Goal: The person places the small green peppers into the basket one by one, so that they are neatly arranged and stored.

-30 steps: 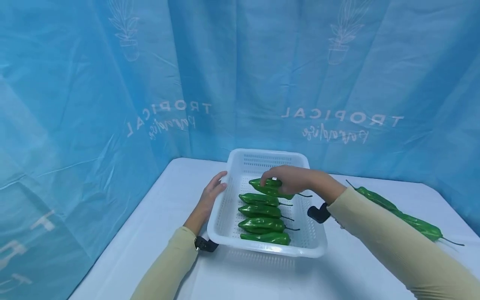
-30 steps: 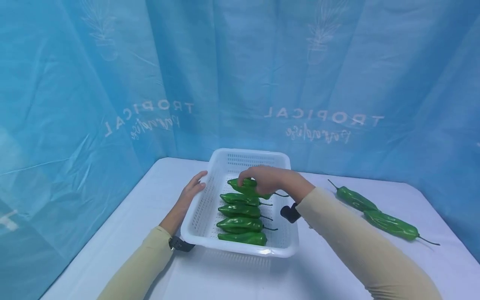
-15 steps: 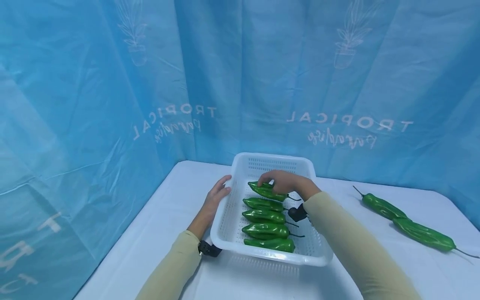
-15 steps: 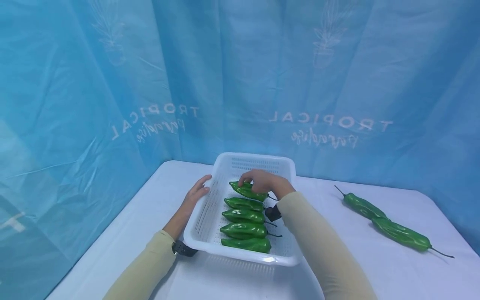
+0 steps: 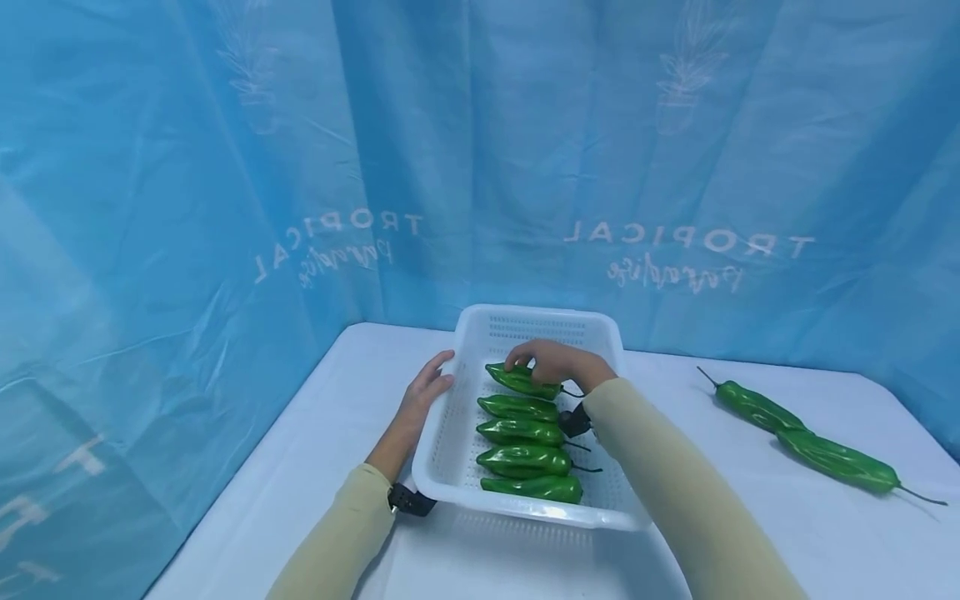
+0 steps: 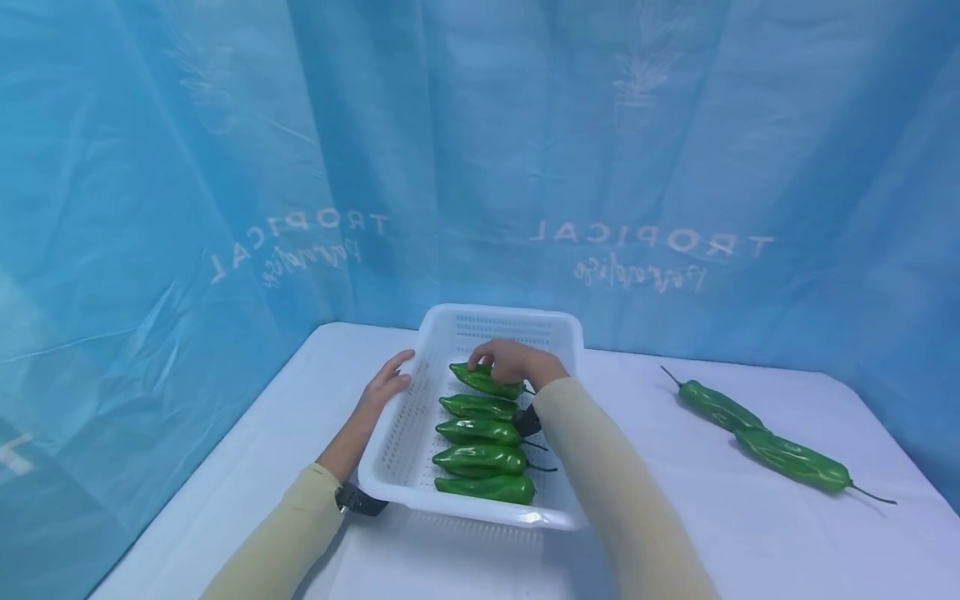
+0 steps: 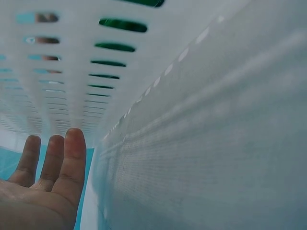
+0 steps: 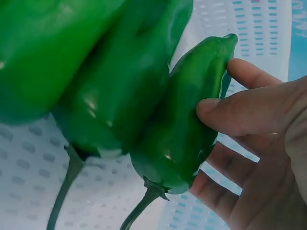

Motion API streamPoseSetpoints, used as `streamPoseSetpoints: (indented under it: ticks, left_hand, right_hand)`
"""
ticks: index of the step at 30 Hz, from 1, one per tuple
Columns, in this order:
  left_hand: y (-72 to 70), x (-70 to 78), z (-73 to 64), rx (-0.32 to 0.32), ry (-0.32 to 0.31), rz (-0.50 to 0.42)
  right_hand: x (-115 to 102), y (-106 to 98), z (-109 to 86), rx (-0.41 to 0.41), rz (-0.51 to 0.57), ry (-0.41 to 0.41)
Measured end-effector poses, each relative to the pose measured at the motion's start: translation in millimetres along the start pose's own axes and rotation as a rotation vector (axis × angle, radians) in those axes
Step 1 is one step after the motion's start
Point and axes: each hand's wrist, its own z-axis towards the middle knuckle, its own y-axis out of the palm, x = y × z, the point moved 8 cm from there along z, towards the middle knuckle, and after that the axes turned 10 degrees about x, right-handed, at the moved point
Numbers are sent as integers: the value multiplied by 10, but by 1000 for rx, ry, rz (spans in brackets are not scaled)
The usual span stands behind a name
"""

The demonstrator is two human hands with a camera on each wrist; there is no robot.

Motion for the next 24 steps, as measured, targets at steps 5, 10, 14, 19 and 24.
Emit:
streamPoseSetpoints:
  ticks: [5,10,14,19,24]
  left_hand:
    - [-7,13,3,5,5,14]
    - [13,6,-2,-1,0,17]
    - [-3,15,-8,6,-1,2]
    - [12,16,-3,2,-2,-5]
    - [33,9,4,-5,3,-16]
  right_hand:
    - [-20,63,81,-12,1,11]
    - [-24,142,119,-36,3,48]
    - [-53,177,146,-36,26,60]
    - [-43,173,136,-46,37,60]
    - [-17,171,116,-55,41,60]
